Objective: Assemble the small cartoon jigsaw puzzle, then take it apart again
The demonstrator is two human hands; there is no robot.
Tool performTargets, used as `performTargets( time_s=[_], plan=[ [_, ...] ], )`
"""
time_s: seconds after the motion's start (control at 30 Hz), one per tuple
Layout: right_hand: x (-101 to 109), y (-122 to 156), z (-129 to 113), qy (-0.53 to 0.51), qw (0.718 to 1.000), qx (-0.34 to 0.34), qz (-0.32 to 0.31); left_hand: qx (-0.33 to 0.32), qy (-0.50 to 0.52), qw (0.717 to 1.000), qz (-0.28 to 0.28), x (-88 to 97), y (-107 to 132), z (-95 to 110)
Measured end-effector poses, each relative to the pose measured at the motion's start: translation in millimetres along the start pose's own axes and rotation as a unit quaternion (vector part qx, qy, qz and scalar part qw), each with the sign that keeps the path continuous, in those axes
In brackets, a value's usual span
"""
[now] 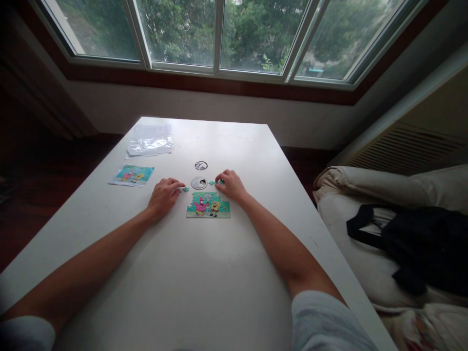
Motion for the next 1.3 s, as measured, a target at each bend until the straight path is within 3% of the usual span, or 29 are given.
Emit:
performTargets(
  time_s=[0.13,0.3,0.4,0.57,0.8,0.87,0.97,1.17,1.3],
  plan=[
    [0.4,0.8,2.2,0.003,1.000,0.024,0.005,0.039,-0.012,0.999,0.005,9.0,-2.2,-11.8],
    [2.5,2.2,7.3,-0.009,0.999,0.038,0.022,0.062,-0.031,0.996,-0.054,14.5,-6.7,-25.7],
    [4.1,3.1,8.6,-0.018,0.998,0.041,0.036,0.055,-0.019,0.993,-0.101,17.4,-9.0,-29.7],
    [5.3,3.5,9.4,-0.027,0.998,0.034,0.044,-0.015,-0.012,0.984,-0.178,24.2,-8.3,-24.8],
    [7.4,3.8,6.0,-0.025,0.998,0.033,0.050,-0.003,-0.005,0.971,-0.238,28.8,-1.7,-26.7],
    [7.2,3.8,6.5,-0.025,0.998,0.034,0.049,0.001,-0.011,0.973,-0.232,26.4,-2.1,-25.7],
    [6.6,3.8,8.0,-0.022,0.998,0.036,0.051,0.001,-0.029,0.983,-0.179,23.4,-5.3,-22.4],
    [5.7,3.6,8.1,-0.023,0.998,0.035,0.047,-0.094,-0.010,0.988,-0.124,13.9,-7.5,-6.7],
    [6.0,3.6,6.9,-0.021,0.998,0.033,0.045,-0.065,-0.027,0.992,-0.108,15.0,-6.8,-8.1]
  ],
)
Point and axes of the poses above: each hand's wrist, its own y-axis away from the middle knuckle, its own x-axis out of the back of the hand, z = x × y, the point moved 7 cm from there along -y, towards the middle knuckle, and after that the axes turned 8 degrees about -z, right-handed, at the moved point
